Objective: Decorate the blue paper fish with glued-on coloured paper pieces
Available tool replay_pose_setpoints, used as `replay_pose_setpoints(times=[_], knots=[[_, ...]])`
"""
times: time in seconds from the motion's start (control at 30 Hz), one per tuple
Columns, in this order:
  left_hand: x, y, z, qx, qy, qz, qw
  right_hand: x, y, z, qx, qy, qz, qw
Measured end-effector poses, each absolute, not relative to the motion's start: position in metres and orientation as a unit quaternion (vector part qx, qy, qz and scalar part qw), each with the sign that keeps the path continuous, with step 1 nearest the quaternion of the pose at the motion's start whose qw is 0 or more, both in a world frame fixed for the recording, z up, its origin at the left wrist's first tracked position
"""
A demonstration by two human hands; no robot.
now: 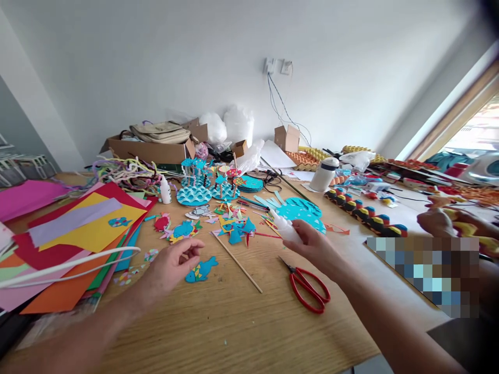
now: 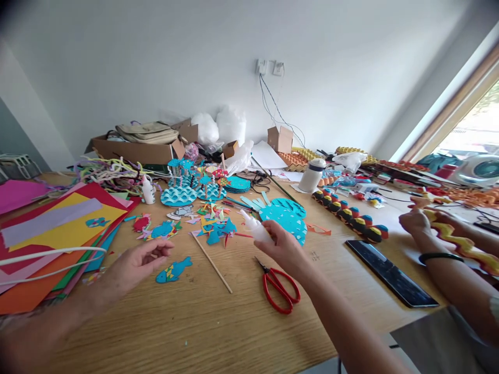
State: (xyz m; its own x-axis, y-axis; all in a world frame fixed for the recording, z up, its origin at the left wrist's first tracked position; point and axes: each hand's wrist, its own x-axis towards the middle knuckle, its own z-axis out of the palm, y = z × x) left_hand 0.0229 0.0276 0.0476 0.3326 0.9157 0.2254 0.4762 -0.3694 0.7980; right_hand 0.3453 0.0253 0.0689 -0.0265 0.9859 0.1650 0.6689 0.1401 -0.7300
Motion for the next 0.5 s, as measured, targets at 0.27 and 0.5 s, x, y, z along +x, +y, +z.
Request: replay_pose_setpoints(times=[0.27, 0.5], knots=[[0.073, 0.013, 0.071, 0.628, 0.335, 0.380, 0.591, 0.258, -0.008, 0.071, -0.394, -0.574, 0.595, 0.403], [0.079, 0.006, 0.063, 0.473, 0.281, 0.462, 0.695, 0.225, -0.014, 0.055, -0.344, -0.440, 0.665, 0.497]])
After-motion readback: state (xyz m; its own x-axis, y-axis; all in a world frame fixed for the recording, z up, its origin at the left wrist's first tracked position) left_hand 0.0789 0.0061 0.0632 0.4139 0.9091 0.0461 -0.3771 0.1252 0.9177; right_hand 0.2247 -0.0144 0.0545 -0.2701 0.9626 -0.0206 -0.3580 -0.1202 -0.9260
